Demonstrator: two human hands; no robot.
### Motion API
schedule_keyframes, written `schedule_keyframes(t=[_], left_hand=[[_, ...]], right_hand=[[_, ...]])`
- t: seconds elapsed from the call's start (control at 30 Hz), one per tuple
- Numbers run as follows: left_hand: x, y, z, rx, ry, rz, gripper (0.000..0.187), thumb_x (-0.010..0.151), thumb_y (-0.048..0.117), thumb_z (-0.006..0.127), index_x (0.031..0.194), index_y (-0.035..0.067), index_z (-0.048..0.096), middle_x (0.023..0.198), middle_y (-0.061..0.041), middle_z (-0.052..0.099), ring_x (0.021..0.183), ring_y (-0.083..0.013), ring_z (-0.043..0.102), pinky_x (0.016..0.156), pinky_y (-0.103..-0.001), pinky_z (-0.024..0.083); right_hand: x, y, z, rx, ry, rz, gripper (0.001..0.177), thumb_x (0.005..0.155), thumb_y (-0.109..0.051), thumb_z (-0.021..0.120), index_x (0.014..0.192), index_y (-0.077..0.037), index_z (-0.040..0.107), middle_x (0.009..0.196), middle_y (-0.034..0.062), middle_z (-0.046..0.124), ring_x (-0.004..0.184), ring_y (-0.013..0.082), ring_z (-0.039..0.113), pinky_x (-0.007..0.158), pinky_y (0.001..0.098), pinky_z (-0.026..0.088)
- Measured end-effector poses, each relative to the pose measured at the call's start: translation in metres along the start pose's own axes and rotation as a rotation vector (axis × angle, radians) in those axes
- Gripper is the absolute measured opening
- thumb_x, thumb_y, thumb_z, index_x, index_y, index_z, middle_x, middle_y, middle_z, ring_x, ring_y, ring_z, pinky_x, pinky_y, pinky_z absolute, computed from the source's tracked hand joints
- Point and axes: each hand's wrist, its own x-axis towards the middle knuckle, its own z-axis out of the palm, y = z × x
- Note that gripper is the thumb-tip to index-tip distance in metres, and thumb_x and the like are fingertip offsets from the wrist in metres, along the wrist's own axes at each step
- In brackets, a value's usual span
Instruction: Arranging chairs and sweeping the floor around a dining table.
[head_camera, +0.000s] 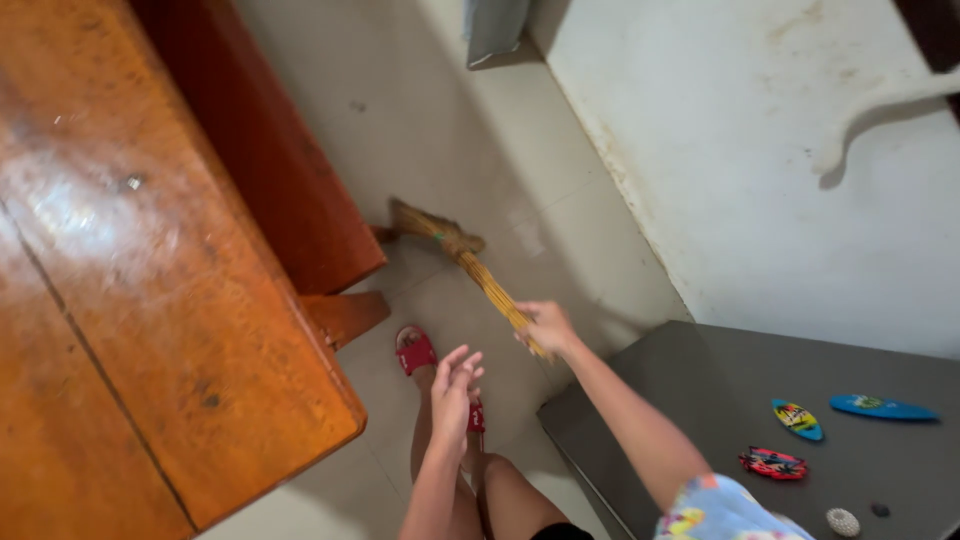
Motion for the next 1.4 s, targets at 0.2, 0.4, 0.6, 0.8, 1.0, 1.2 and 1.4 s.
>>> schedule_keyframes(t=[0.2,0.4,0.6,0.8,1.0,1.2,1.4], left_hand=[[0.073,0.035,0.033,-0.006,-0.039,0.031,0.040,0.101,0.023,0.049,0.140,0.017,0.055,0.135,-0.004,0.069,0.114,-0.0146,0.064,0.093,-0.033,0.050],[0.130,0.096,0.057,-0.024,-0.070,0.018,0.040,0.100,0.022,0.053,0.139,0.015,0.055,0.130,-0.003,0.070,0.105,-0.0134,0.065,0.087,-0.032,0.050],[0.167,0.132,0.074,0.090,-0.148,0.010,0.039,0.100,0.023,0.052,0.138,0.015,0.053,0.132,-0.003,0.069,0.106,-0.0131,0.065,0.086,-0.032,0.049],[0.180,0.157,0.108,0.197,-0.239,-0.041,0.038,0.100,0.022,0.051,0.138,0.016,0.053,0.134,-0.003,0.068,0.109,-0.0137,0.066,0.088,-0.032,0.050],[0.193,0.183,0.134,0.287,-0.262,-0.073,0.039,0.101,0.021,0.049,0.140,0.015,0.051,0.134,-0.004,0.068,0.113,-0.0159,0.065,0.090,-0.033,0.049],[0.203,0.193,0.131,0.330,-0.281,-0.074,0.043,0.101,0.021,0.049,0.143,0.014,0.049,0.137,-0.005,0.066,0.121,-0.0182,0.063,0.094,-0.034,0.048],[0.213,0.196,0.093,0.341,-0.224,-0.081,0.044,0.101,0.022,0.051,0.144,0.014,0.048,0.139,-0.006,0.064,0.124,-0.0202,0.062,0.095,-0.036,0.048]], right_hand=[[-0.071,0.040,-0.051,0.327,0.094,0.013,0.073,0.079,0.009,0.070,0.148,-0.006,0.053,0.090,0.0155,0.074,0.066,0.0160,0.068,0.051,0.0307,0.054],[-0.117,0.007,-0.078,0.413,0.202,0.131,0.077,0.086,0.000,0.064,0.157,-0.015,0.039,0.101,0.0081,0.067,0.071,0.0117,0.062,0.054,0.0268,0.054],[-0.135,0.028,-0.080,0.645,0.362,0.307,0.069,0.087,-0.002,0.061,0.152,-0.015,0.045,0.091,0.0021,0.060,0.060,0.0104,0.051,0.045,0.0256,0.042],[-0.150,0.067,-0.073,0.709,0.538,0.479,0.058,0.090,-0.007,0.070,0.145,-0.012,0.053,0.077,0.0023,0.053,0.059,0.0096,0.051,0.045,0.0265,0.044],[-0.117,0.137,-0.067,0.780,0.566,0.558,0.024,0.094,-0.007,0.067,0.114,-0.003,0.054,0.070,0.0020,0.054,0.053,0.0118,0.051,0.043,0.0296,0.044],[0.035,0.225,0.004,0.771,0.482,0.610,0.016,0.091,-0.011,0.072,0.077,-0.006,0.064,0.060,0.0020,0.058,0.047,0.0137,0.054,0.041,0.0327,0.044],[0.143,0.064,0.104,0.771,0.365,0.525,0.010,0.080,0.000,0.069,0.084,-0.006,0.063,0.060,0.0069,0.059,0.046,0.0172,0.058,0.039,0.0354,0.046]])
